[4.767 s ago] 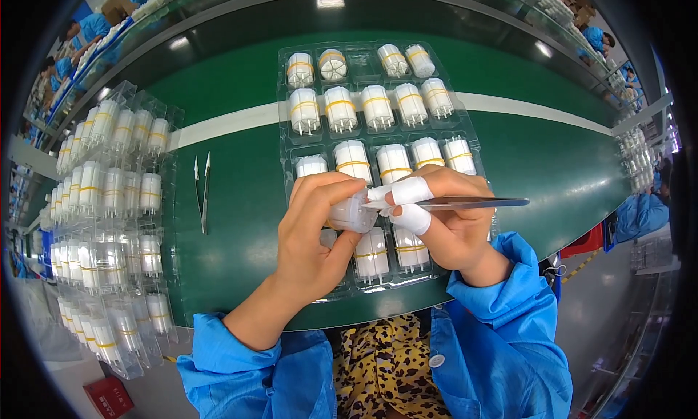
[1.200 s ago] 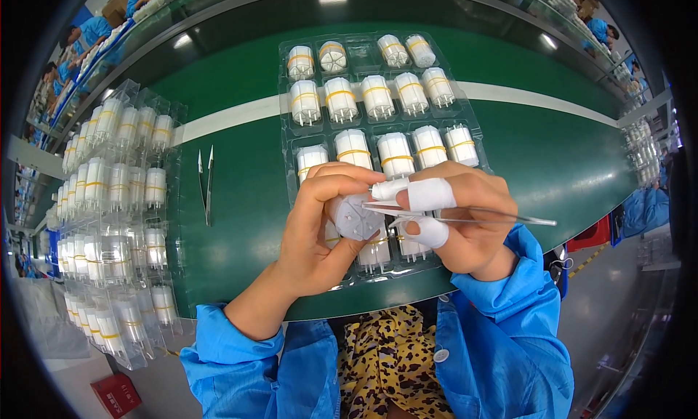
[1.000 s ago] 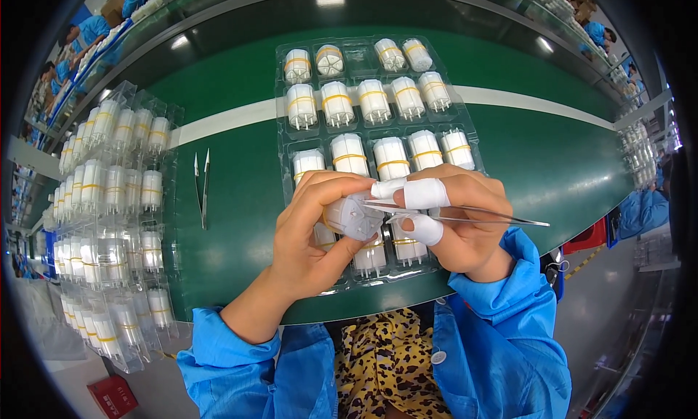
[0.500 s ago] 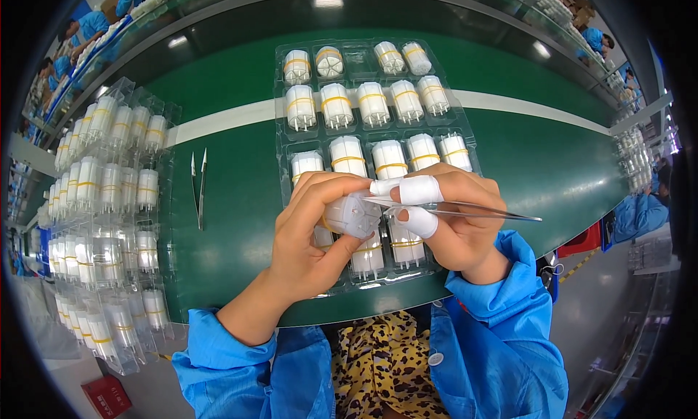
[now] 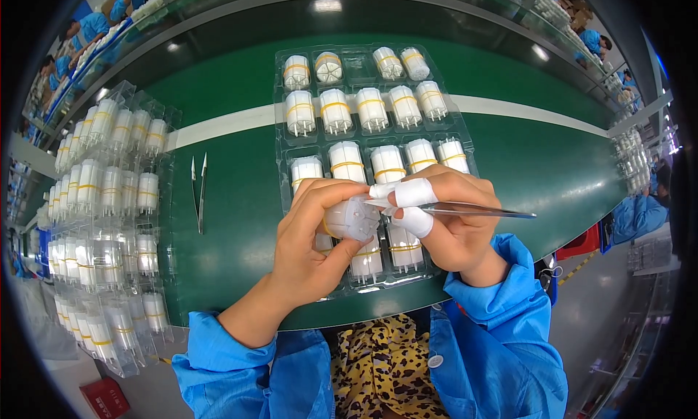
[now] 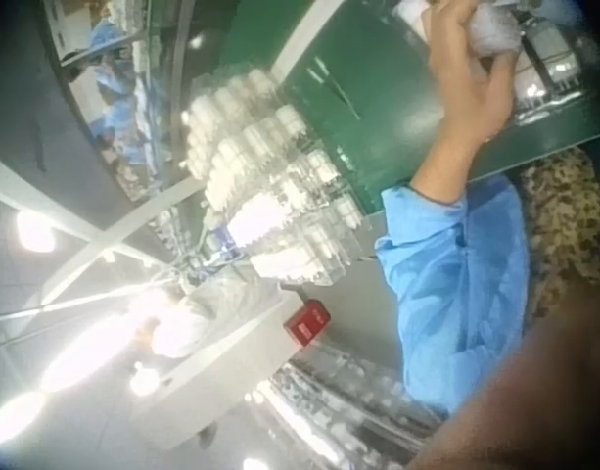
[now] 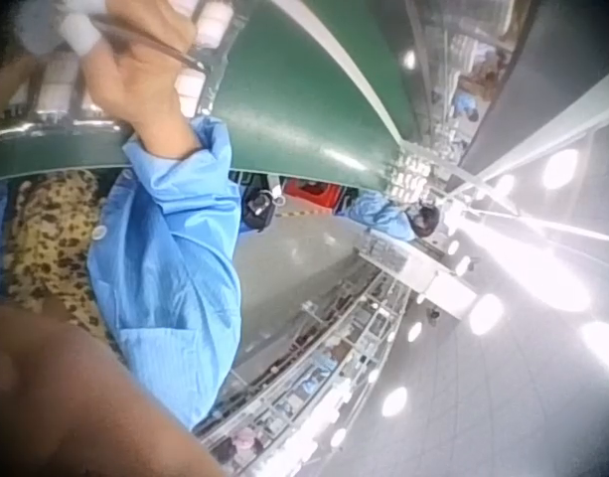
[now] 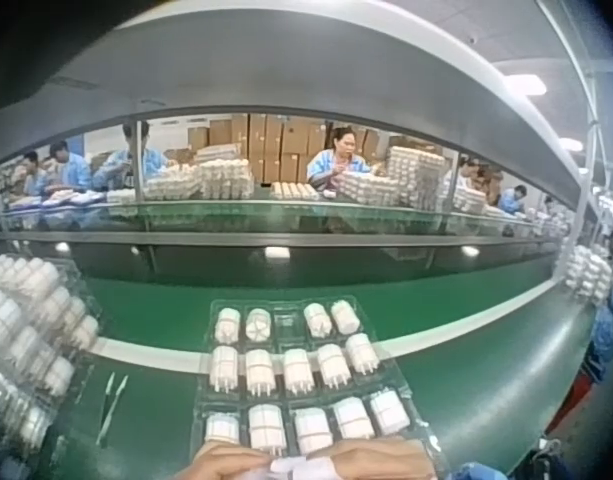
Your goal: The person adjusts small electronic components in a plastic blister tray using tweezers.
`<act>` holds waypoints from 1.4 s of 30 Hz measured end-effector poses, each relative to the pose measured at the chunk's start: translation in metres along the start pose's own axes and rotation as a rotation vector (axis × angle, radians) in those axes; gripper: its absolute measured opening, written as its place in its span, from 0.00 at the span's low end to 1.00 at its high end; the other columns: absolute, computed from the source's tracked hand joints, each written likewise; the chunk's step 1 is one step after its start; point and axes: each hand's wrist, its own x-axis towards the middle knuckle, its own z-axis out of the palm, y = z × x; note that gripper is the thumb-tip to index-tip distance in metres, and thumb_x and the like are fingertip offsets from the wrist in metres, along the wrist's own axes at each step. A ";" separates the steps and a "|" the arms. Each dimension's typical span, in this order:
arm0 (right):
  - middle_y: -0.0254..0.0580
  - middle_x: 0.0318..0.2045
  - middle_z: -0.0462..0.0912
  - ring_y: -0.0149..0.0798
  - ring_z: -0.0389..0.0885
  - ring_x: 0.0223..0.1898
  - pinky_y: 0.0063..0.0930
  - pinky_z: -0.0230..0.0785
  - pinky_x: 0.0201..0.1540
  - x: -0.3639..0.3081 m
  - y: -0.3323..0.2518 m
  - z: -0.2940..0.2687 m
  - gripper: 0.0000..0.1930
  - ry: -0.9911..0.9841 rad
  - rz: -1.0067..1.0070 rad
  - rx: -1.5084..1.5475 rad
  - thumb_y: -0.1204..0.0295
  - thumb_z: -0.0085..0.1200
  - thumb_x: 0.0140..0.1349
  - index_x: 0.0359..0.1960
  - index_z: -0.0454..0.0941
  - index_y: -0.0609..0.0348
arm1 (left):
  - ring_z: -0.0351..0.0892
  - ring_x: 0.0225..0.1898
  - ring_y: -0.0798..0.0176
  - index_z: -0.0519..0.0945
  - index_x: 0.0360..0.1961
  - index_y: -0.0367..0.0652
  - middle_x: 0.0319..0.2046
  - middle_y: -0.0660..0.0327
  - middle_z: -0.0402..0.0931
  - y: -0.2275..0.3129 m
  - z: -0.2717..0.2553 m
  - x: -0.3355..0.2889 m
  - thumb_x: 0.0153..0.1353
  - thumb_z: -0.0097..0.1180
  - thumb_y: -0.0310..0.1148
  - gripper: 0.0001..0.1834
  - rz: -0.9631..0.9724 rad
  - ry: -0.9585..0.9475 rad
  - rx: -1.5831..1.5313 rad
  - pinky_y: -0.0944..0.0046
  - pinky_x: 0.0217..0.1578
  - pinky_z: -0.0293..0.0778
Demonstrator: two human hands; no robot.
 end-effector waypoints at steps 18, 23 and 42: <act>0.45 0.34 0.82 0.35 0.79 0.38 0.28 0.72 0.37 -0.001 0.010 0.002 0.13 0.093 0.100 0.286 0.80 0.62 0.52 0.41 0.80 0.64 | 0.73 0.53 0.54 0.64 0.47 0.39 0.51 0.47 0.70 -0.002 0.008 0.008 0.46 0.65 0.17 0.28 0.052 0.140 0.096 0.59 0.49 0.72; 0.47 0.34 0.83 0.35 0.82 0.34 0.26 0.73 0.36 -0.010 0.001 0.014 0.13 0.065 0.175 0.297 0.79 0.60 0.54 0.42 0.79 0.65 | 0.77 0.48 0.59 0.60 0.51 0.37 0.50 0.47 0.71 -0.007 0.015 -0.003 0.48 0.65 0.18 0.32 -0.004 0.138 -0.240 0.63 0.46 0.74; 0.50 0.35 0.82 0.37 0.83 0.37 0.26 0.75 0.39 -0.009 0.008 0.010 0.13 0.046 0.094 0.200 0.83 0.57 0.55 0.44 0.78 0.68 | 0.65 0.52 0.54 0.67 0.56 0.35 0.51 0.50 0.63 0.004 0.005 0.001 0.49 0.55 0.15 0.29 0.055 0.057 0.391 0.64 0.47 0.70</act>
